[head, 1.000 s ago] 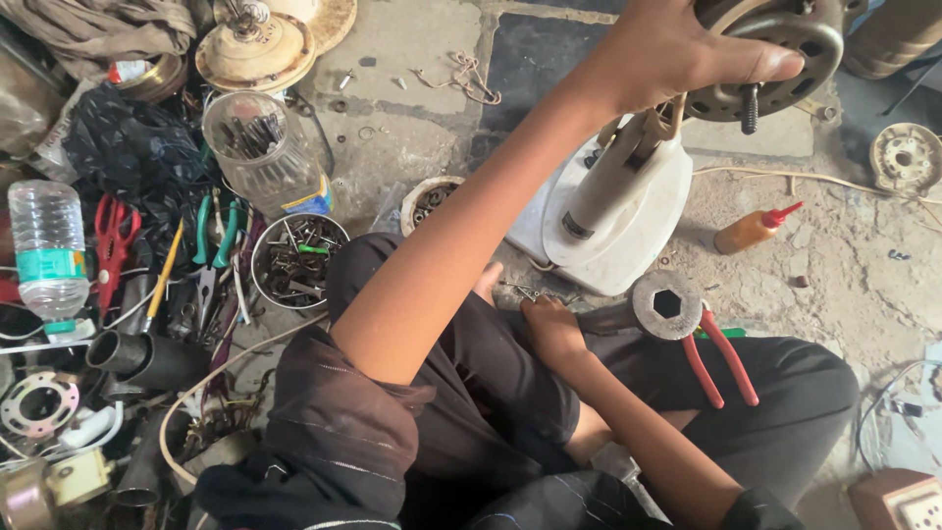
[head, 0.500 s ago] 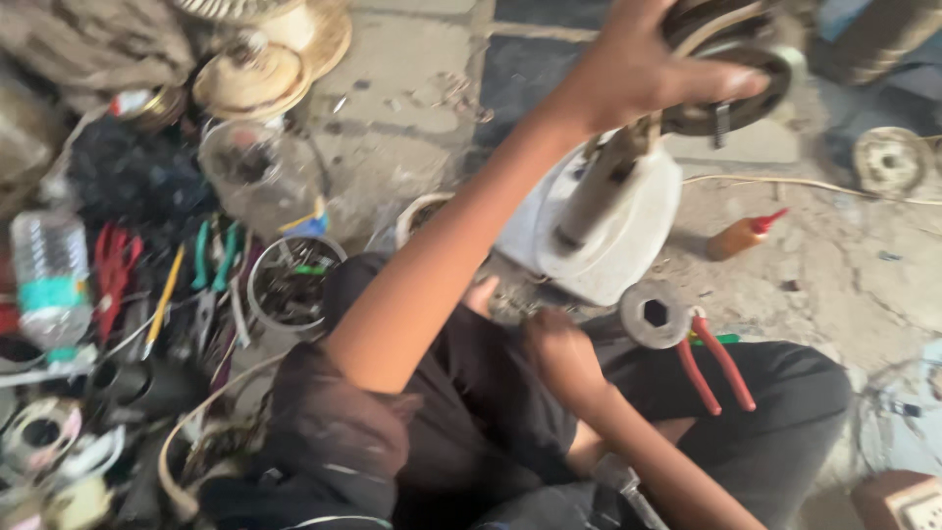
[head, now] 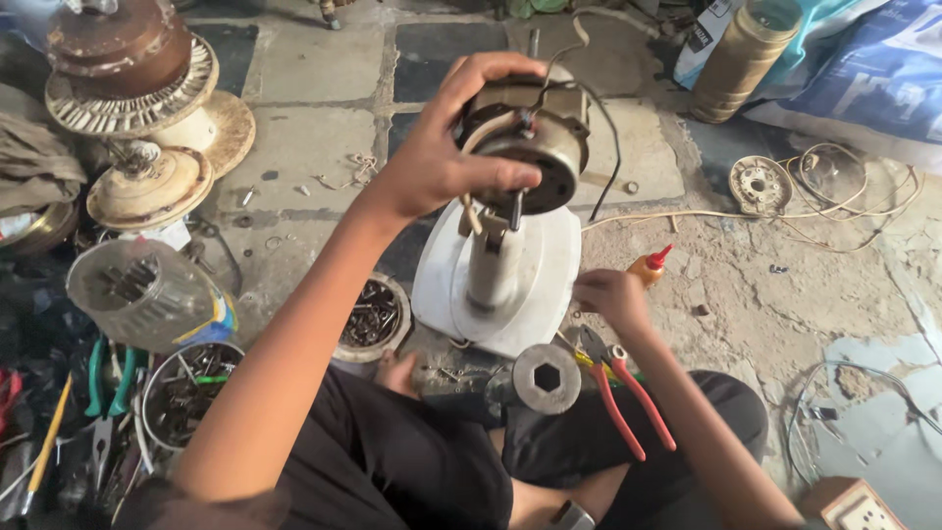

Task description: The person sits on the floor and repairs a small electric motor, likely from a fan. They use a screwdriver to tighten screws on the motor casing and a pair of pliers to adjust wires and components. The person repeatedly inspects the motor and makes adjustments throughout the clip.

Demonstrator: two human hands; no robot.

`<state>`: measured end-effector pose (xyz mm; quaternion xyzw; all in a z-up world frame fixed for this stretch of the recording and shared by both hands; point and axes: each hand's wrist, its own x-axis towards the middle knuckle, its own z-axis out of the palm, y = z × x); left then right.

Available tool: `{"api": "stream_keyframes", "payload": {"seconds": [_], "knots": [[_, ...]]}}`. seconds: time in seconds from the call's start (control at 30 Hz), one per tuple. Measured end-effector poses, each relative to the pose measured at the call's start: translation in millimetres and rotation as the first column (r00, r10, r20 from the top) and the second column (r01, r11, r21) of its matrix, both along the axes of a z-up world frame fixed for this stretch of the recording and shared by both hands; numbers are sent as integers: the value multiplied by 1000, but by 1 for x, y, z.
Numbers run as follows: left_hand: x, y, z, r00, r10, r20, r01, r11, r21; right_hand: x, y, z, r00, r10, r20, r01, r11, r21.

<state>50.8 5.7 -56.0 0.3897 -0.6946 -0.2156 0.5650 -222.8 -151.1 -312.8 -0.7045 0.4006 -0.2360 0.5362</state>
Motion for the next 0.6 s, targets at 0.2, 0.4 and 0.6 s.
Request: {"api": "stream_keyframes", "payload": {"seconds": [0.2,0.4,0.6], "knots": [[4,-5,-3,999,-27,-37,28,999,32,48,-32,-74,982,-71,-176,69,997,-17],[3,-8,-5,996,-55,-68,57,998,29,43,-36,-73,994,-78,-74,85,991,104],[-7,-2,4,996,24,-90,-20,999,45,-15,2,-9,960,-82,269,6,962,271]]}}
